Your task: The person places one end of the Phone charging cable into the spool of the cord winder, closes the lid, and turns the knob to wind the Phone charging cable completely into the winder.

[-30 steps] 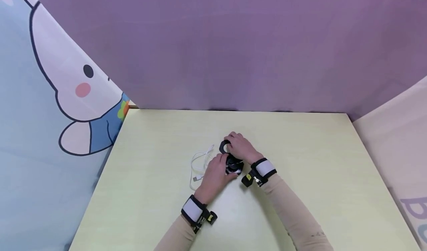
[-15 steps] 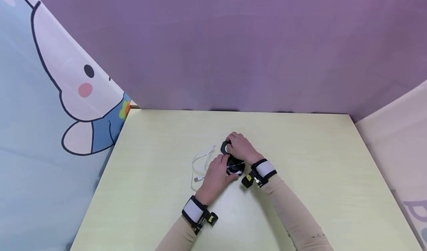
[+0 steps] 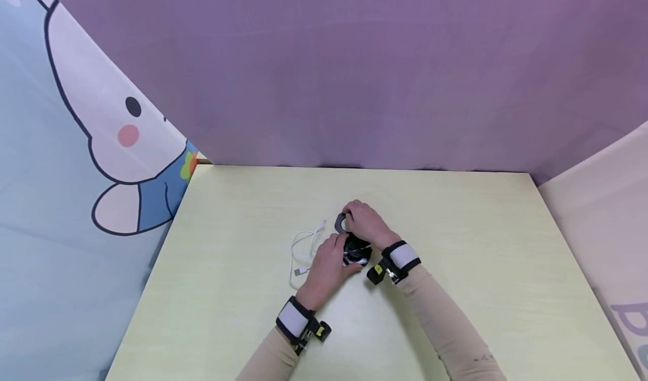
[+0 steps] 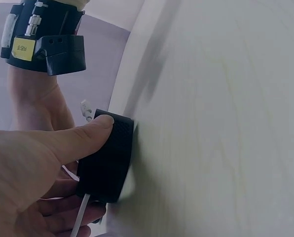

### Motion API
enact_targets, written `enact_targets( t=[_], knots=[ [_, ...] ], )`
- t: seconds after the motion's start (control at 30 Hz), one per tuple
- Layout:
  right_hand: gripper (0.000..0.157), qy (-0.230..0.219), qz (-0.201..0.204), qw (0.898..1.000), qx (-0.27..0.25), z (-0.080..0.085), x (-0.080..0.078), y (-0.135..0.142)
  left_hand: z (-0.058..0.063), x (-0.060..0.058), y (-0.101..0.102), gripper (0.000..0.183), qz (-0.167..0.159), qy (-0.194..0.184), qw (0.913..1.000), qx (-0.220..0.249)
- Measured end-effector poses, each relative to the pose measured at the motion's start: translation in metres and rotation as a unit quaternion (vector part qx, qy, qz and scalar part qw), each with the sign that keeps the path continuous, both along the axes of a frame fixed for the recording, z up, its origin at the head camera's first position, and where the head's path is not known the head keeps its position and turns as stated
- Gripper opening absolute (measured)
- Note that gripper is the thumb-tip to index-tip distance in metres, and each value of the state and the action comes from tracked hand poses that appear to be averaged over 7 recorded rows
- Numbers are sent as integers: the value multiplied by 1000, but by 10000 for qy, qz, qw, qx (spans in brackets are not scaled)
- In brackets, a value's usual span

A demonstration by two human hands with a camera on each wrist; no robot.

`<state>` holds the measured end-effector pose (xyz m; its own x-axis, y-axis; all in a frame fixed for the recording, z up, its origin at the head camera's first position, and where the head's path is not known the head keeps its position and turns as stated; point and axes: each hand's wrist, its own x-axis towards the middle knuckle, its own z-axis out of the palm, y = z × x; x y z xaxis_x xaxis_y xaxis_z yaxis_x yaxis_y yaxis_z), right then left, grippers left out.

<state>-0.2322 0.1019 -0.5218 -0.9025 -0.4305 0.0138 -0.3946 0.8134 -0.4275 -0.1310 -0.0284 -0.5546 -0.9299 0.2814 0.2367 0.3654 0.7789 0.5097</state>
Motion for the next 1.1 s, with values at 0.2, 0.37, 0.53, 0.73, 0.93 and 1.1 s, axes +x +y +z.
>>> enact_targets(
  t=[0.2, 0.37, 0.53, 0.73, 0.93, 1.1],
  knots=[
    [24, 514, -47, 9984, -238, 4, 1, 3, 1, 0, 2, 77, 4, -44, 10000, 36],
    [25, 907, -12, 9951, -400, 13, 4, 4, 2, 0, 2, 75, 54, -72, 9999, 141],
    [24, 1100, 106, 9930, -419, 20, 10, 5, 4, -1, 3, 74, 118, -192, 9993, 314],
    [22, 1203, 71, 9922, -326, 25, 17, 7, 5, -3, 3, 75, 94, -392, 9985, 363],
    [19, 1456, 118, 9888, -291, 25, 25, 8, 3, -2, 2, 77, 73, -325, 9988, 361],
    [17, 1632, 121, 9859, -334, 23, 31, 10, 0, -3, 3, 78, 75, -498, 9978, 438]
  ],
)
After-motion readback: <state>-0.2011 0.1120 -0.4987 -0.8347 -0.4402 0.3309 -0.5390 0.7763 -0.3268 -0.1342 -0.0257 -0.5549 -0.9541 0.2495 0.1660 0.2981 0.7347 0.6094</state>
